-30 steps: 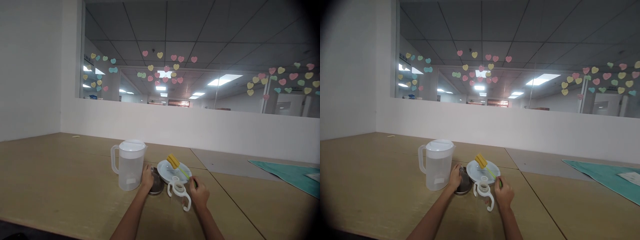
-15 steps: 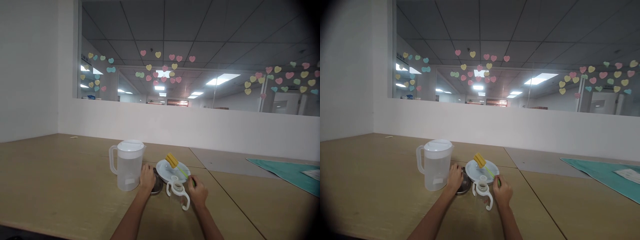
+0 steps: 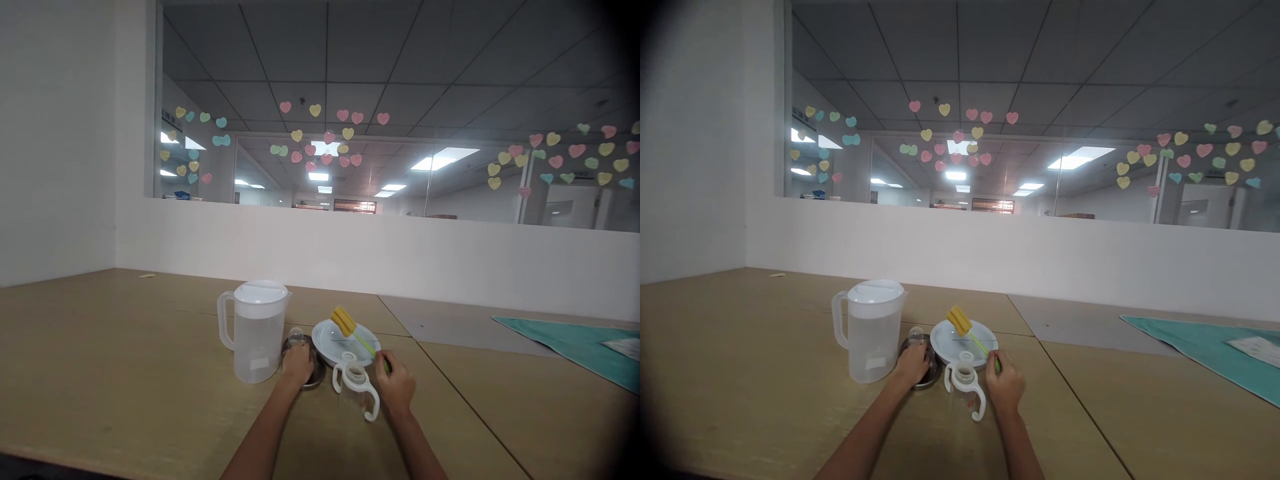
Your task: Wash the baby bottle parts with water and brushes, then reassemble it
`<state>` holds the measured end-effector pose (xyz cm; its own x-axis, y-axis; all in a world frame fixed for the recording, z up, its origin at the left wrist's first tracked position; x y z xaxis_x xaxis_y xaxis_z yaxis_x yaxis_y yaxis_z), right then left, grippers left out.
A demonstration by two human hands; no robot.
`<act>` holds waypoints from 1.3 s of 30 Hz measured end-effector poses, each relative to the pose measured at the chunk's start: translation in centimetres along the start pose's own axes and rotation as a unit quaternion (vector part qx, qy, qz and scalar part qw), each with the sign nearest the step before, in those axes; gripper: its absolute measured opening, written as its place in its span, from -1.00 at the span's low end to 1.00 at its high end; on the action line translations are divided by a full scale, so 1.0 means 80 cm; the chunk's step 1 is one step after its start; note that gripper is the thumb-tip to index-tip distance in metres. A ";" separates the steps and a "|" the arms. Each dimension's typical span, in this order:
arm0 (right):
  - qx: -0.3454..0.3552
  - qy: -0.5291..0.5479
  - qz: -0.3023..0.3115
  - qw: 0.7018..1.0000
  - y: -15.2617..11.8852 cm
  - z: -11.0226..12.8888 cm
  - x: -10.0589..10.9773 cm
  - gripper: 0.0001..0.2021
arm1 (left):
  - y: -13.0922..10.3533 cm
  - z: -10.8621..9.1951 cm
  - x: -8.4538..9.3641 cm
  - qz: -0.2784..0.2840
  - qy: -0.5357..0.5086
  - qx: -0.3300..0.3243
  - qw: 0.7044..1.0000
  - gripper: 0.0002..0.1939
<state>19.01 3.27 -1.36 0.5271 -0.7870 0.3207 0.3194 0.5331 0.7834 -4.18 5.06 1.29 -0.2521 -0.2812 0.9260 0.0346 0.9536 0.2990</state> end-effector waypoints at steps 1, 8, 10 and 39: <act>-0.002 -0.002 0.000 1.000 0.000 0.000 0.000 -0.55 | -0.001 0.000 0.000 0.006 0.002 -0.002 1.000 -0.75; -0.002 -0.003 -0.010 1.000 0.001 0.003 0.001 -0.55 | -0.001 -0.004 0.002 -0.009 -0.005 0.016 1.000 -0.75; -0.006 -0.001 -0.009 1.000 0.001 0.003 0.001 -0.55 | -0.001 -0.005 0.004 -0.025 -0.013 0.030 0.999 -0.75; -0.188 0.019 -0.080 0.979 0.010 -0.019 0.000 -0.56 | 0.076 -0.104 0.001 0.230 -0.039 -0.172 0.957 -0.63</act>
<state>20.44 4.18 -1.58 0.4730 -0.8615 0.1848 0.6635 0.4863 0.5687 4.08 9.91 5.11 -0.2041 0.1809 0.9621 0.4717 0.8793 -0.0652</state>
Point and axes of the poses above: each hand's wrist, its own y-axis towards the middle knuckle, its own x-axis out of the back of the hand, z = x × y, the point moved 1 cm from there along y, towards the middle knuckle, and after that the axes turned 1 degree about z, right-handed, at the moved point
